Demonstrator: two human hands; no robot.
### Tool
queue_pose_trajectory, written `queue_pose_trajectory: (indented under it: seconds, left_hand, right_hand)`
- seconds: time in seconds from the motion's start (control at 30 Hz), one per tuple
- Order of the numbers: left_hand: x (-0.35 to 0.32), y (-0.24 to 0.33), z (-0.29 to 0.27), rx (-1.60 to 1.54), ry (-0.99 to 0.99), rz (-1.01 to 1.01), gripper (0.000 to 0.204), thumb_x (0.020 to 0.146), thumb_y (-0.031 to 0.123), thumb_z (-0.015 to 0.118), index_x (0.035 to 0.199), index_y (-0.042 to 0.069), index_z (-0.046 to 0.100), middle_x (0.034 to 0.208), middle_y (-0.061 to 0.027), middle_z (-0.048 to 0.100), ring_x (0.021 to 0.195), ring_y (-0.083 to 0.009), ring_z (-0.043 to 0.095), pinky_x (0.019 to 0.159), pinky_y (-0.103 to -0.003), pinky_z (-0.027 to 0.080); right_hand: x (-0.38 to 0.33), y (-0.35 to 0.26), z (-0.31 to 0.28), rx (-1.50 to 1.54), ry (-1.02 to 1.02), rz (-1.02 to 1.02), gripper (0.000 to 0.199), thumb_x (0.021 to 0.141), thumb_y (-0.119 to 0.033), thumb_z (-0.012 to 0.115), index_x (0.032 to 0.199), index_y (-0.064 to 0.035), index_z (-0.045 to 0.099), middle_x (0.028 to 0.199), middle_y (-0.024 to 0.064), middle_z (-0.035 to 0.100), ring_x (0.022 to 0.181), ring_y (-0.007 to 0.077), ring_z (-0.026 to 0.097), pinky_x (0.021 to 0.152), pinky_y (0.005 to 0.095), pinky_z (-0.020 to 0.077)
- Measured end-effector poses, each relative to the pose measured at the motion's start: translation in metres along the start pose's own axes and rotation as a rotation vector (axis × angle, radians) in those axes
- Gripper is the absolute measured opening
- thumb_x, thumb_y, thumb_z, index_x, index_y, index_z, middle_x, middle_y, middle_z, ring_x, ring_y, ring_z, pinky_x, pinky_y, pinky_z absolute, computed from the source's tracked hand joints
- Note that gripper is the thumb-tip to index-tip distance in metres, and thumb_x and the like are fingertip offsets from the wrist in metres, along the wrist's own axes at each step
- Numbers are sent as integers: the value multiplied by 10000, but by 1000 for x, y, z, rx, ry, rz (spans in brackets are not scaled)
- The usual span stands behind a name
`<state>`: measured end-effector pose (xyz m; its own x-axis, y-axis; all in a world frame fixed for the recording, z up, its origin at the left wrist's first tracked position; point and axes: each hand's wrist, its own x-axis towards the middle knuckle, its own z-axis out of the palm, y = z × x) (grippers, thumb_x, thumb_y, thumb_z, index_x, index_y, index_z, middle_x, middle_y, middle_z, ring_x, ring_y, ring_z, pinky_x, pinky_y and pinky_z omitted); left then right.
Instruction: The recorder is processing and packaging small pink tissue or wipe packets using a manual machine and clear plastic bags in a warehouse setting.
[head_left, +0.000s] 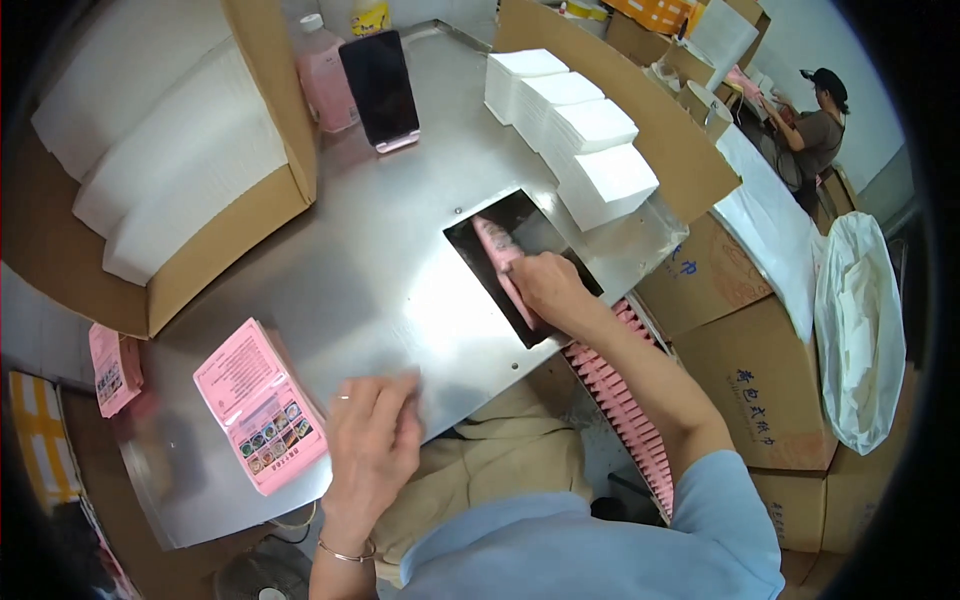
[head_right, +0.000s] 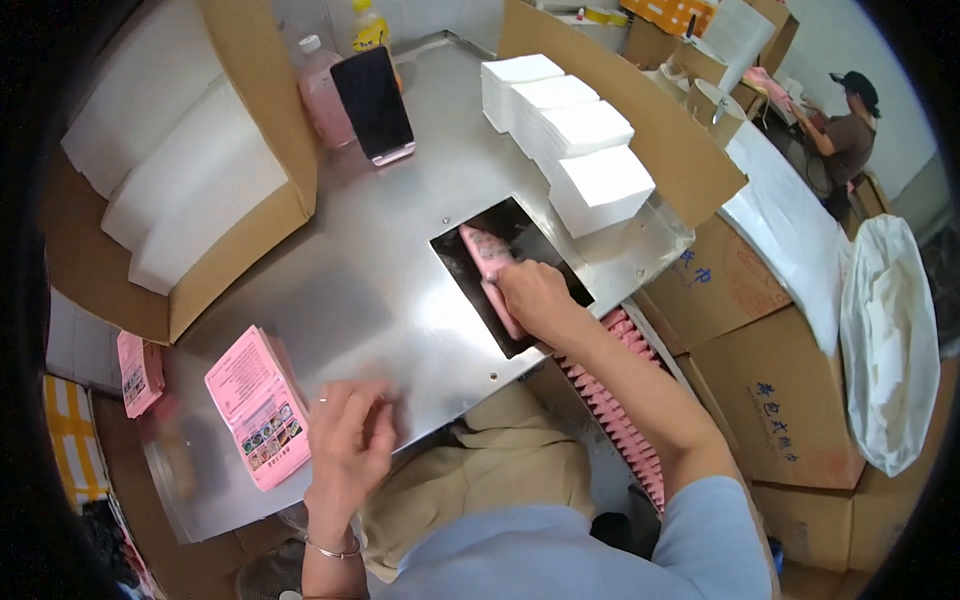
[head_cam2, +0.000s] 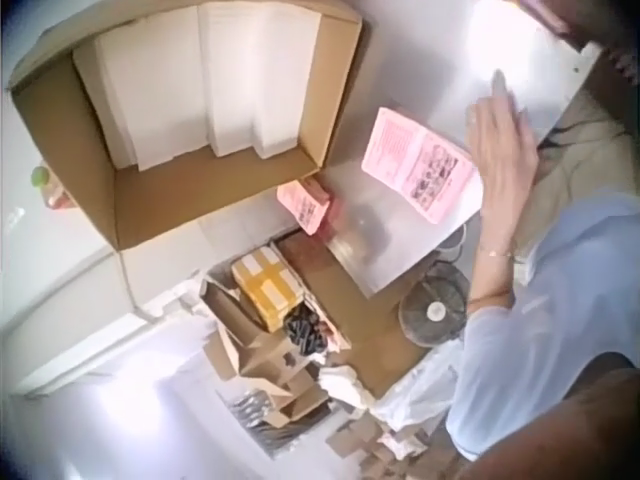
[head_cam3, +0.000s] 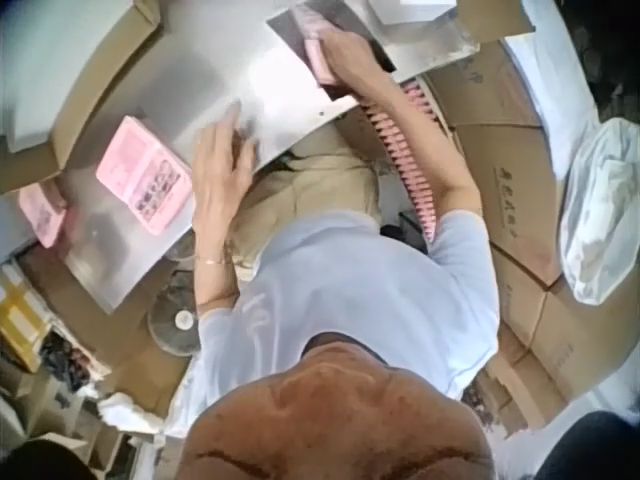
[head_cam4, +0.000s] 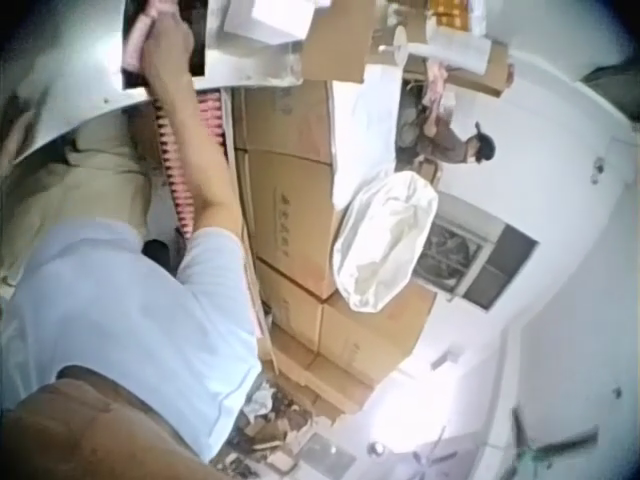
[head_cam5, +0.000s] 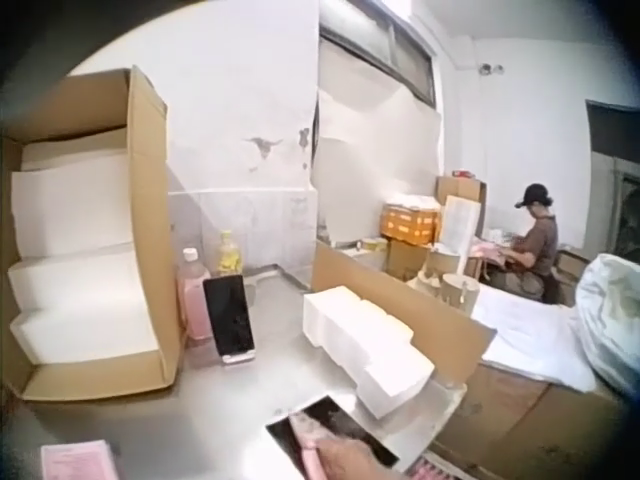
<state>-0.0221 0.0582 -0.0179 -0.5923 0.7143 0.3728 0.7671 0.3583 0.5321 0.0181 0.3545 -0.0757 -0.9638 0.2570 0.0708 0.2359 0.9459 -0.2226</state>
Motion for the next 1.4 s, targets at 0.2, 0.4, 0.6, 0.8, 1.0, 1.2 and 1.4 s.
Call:
queue_pose_trajectory:
  seconds: [0.2,0.4,0.6,0.8,1.0,1.2,1.4]
  left_hand:
    - [-66,-63,-86,610,338,-469,255,757,73,577,1009,37,562,1253,-185,537,1226,-365,454,1076,-493,308]
    - [-61,-87,-90,598,44,-473,221,908,37,562,1127,47,597,963,-117,602,1012,-333,537,1030,-466,342]
    - [-18,-47,-28,162,337,-387,295,924,-4,554,1215,38,581,1083,-148,591,974,-337,558,868,-439,445]
    - [21,2,58,48,-43,33,479,699,112,740,1165,46,649,1387,-266,437,1241,-436,425,1040,-552,334]
    - [21,-5,43,196,-109,-18,761,634,335,823,1305,55,595,1572,-282,285,1389,-513,317,1092,-631,256]
    - [32,-1,55,235,75,-90,769,717,427,764,1369,92,530,1554,-253,334,1421,-520,261,1077,-677,202]
    - [29,7,53,429,-16,-109,616,777,475,727,1312,185,631,1351,-192,498,1188,-407,432,930,-518,316]
  right_hand:
    - [-7,6,-76,-296,745,-49,146,866,-185,668,878,-40,683,868,106,630,853,286,599,719,425,442]
    - [5,62,-69,-318,697,90,154,894,-201,664,897,-47,666,888,115,576,907,289,537,755,427,422]
    - [3,68,-69,-117,745,18,191,843,-84,659,1025,-32,687,940,121,579,945,299,542,799,422,429]
    - [-16,0,-43,11,658,-387,438,797,-33,644,1233,1,611,1293,176,598,1247,359,544,1070,522,420]
    - [-56,-74,7,60,254,-624,311,809,-218,663,1061,-36,676,1022,181,591,1021,321,614,1060,686,326]
    - [-27,-99,-8,224,193,-670,247,772,-100,677,1003,-16,653,924,134,615,878,327,607,1022,523,411]
    - [0,14,-80,-380,671,52,221,859,-142,669,1040,-16,653,910,119,596,896,308,569,840,455,438]
